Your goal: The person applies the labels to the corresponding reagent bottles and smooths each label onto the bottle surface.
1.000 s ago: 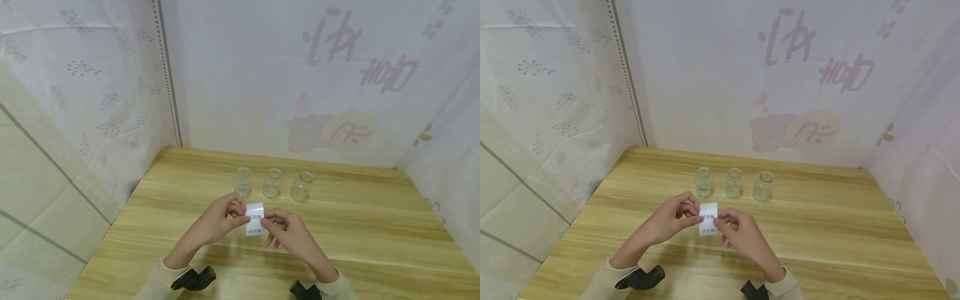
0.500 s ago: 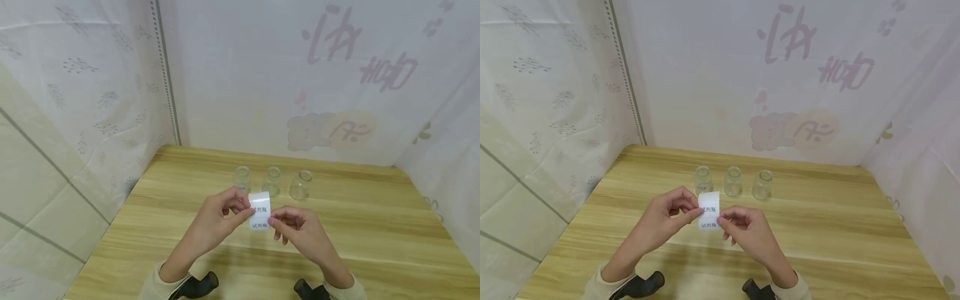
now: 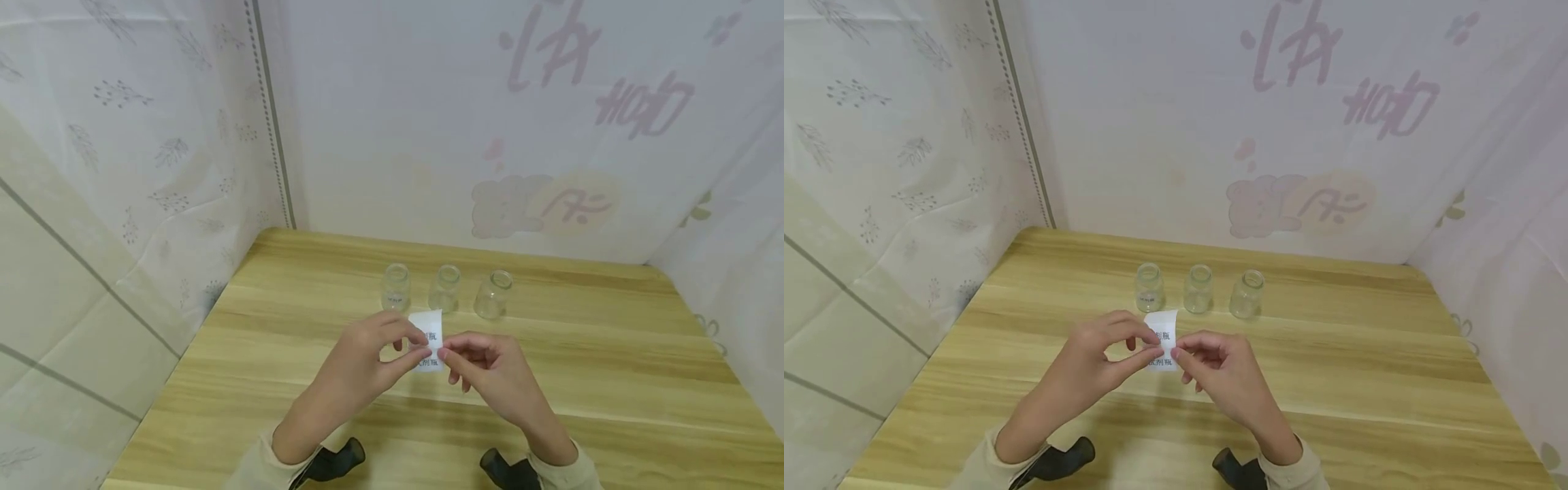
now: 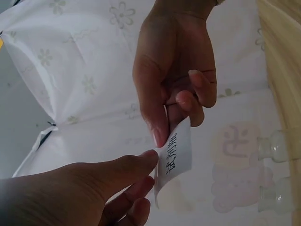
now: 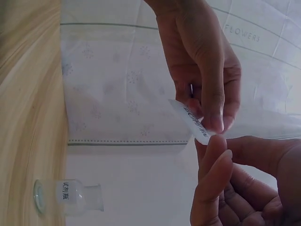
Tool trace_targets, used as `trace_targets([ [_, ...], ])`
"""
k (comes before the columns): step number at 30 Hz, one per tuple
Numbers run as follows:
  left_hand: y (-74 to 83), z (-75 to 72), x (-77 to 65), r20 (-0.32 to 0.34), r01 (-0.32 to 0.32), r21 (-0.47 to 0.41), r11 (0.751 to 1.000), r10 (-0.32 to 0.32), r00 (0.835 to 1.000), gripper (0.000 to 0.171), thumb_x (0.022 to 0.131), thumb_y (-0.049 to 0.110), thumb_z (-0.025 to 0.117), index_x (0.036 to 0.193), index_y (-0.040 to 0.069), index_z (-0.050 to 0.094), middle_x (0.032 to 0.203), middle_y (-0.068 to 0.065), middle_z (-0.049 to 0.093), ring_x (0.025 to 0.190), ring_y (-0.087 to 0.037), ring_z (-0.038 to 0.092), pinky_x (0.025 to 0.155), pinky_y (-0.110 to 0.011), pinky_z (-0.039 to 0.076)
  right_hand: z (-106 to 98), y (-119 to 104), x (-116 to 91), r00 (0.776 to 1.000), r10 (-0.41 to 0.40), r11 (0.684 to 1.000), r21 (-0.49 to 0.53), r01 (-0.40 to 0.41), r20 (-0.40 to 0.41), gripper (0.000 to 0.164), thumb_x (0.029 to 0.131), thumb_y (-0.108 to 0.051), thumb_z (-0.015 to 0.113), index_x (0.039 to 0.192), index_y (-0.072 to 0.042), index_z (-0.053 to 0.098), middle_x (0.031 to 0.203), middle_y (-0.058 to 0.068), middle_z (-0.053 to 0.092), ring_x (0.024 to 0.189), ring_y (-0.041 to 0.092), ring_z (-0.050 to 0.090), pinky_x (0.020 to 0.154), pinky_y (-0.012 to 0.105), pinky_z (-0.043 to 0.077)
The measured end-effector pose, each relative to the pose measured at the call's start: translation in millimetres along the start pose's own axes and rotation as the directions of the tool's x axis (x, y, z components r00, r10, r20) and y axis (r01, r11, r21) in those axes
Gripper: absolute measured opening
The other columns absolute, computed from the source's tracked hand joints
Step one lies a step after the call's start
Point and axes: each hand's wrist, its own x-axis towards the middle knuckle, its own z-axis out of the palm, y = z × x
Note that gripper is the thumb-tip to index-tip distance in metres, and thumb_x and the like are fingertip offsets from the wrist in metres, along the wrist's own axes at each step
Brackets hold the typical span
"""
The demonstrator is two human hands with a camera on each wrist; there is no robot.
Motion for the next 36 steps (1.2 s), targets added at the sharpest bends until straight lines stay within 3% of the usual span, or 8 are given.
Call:
trace_targets([
  [2, 0.7, 2.3, 0.4, -0.008, -0.055, 0.039, 0.998, 0.055, 0.998, 0.009, 0.088, 0.016, 0.084, 0.094, 0.013, 0.078, 0.089, 0.007, 0.071, 0.082, -0.008, 0.062, 0.075, -0.021, 0.053, 0.5, 0.0, 0.1, 1.0, -0.021, 1.0, -0.002, 0.021, 0.004, 0.009, 0.099, -0.005, 0.069, 0.102, -0.001, 0.076, 0.079, 0.005, 0.07, 0.06, 0.013, 0.065, 0.053, 0.032, 0.056],
  [8, 1.6, 2.8, 2.0, -0.012, -0.099, 0.104, 0.99, 0.101, 0.995, 0.011, 0.087, 0.019, 0.085, 0.094, 0.011, 0.081, 0.091, 0.006, 0.076, 0.088, -0.01, 0.068, 0.08, -0.024, 0.055, -1.2, 1.3, 1.0, 0.985, -0.169, 0.985, -0.02, 0.169, 0.039, 0.013, 0.099, 0.002, 0.067, 0.105, -0.002, 0.077, 0.077, 0.002, 0.07, 0.058, 0.012, 0.063, 0.051, 0.031, 0.054],
  [12, 0.3, 3.5, 2.4, -0.002, -0.137, 0.128, 0.982, 0.139, 0.99, 0.011, 0.087, 0.019, 0.085, 0.095, 0.011, 0.082, 0.092, 0.005, 0.078, 0.091, -0.01, 0.069, 0.081, -0.025, 0.054, -2.4, 2.3, 1.8, 0.972, -0.227, 0.974, 0.002, 0.228, 0.06, 0.015, 0.098, 0.006, 0.066, 0.106, -0.001, 0.077, 0.083, 0.008, 0.071, 0.06, 0.013, 0.064, 0.051, 0.031, 0.054],
  [17, -1.1, 3.9, 2.0, 0.005, -0.17, 0.136, 0.976, 0.171, 0.985, 0.009, 0.087, 0.017, 0.085, 0.094, 0.012, 0.083, 0.092, 0.005, 0.078, 0.09, -0.01, 0.068, 0.081, -0.025, 0.054, -3.0, 2.4, 1.4, 0.966, -0.248, 0.969, 0.019, 0.248, 0.072, 0.017, 0.098, 0.008, 0.065, 0.107, 0.001, 0.076, 0.092, 0.014, 0.072, 0.062, 0.013, 0.064, 0.052, 0.031, 0.054],
  [23, -2.2, 4.7, 1.8, 0.008, -0.178, 0.136, 0.975, 0.179, 0.984, 0.007, 0.088, 0.015, 0.084, 0.094, 0.011, 0.082, 0.091, 0.005, 0.078, 0.089, -0.01, 0.068, 0.08, -0.025, 0.053, -2.6, 2.9, 0.9, 0.967, -0.245, 0.969, 0.003, 0.245, 0.065, 0.018, 0.098, 0.007, 0.065, 0.107, 0.0, 0.077, 0.092, 0.011, 0.073, 0.061, 0.015, 0.063, 0.049, 0.03, 0.052],
  [27, -2.0, 5.3, 2.3, 0.005, -0.174, 0.154, 0.973, 0.175, 0.985, 0.007, 0.089, 0.014, 0.083, 0.094, 0.01, 0.081, 0.092, 0.005, 0.077, 0.087, -0.01, 0.067, 0.078, -0.026, 0.053, -1.5, 3.4, 0.4, 0.978, -0.204, 0.979, -0.014, 0.205, 0.045, 0.015, 0.098, 0.005, 0.066, 0.105, -0.001, 0.078, 0.089, 0.012, 0.072, 0.061, 0.014, 0.064, 0.049, 0.03, 0.052],
  [32, -3.1, 4.4, 2.6, -0.007, -0.127, 0.199, 0.972, 0.131, 0.991, 0.006, 0.09, 0.013, 0.082, 0.095, 0.01, 0.079, 0.091, 0.004, 0.076, 0.083, -0.01, 0.064, 0.075, -0.027, 0.05, 1.1, 2.0, 0.2, 0.999, -0.041, 0.999, 0.017, 0.041, 0.014, 0.011, 0.098, -0.001, 0.069, 0.104, 0.005, 0.076, 0.086, 0.016, 0.074, 0.066, 0.013, 0.07, 0.06, 0.032, 0.06],
  [36, -4.7, 1.3, 2.2, -0.022, -0.058, 0.208, 0.976, 0.064, 0.998, 0.005, 0.09, 0.011, 0.082, 0.094, 0.011, 0.078, 0.091, 0.005, 0.076, 0.082, -0.011, 0.063, 0.073, -0.028, 0.049, 3.2, 1.3, 0.7, 0.998, 0.059, 0.996, 0.059, -0.06, 0.005, 0.015, 0.098, -0.003, 0.07, 0.105, 0.01, 0.075, 0.088, 0.016, 0.075, 0.071, 0.015, 0.074, 0.068, 0.034, 0.062],
])
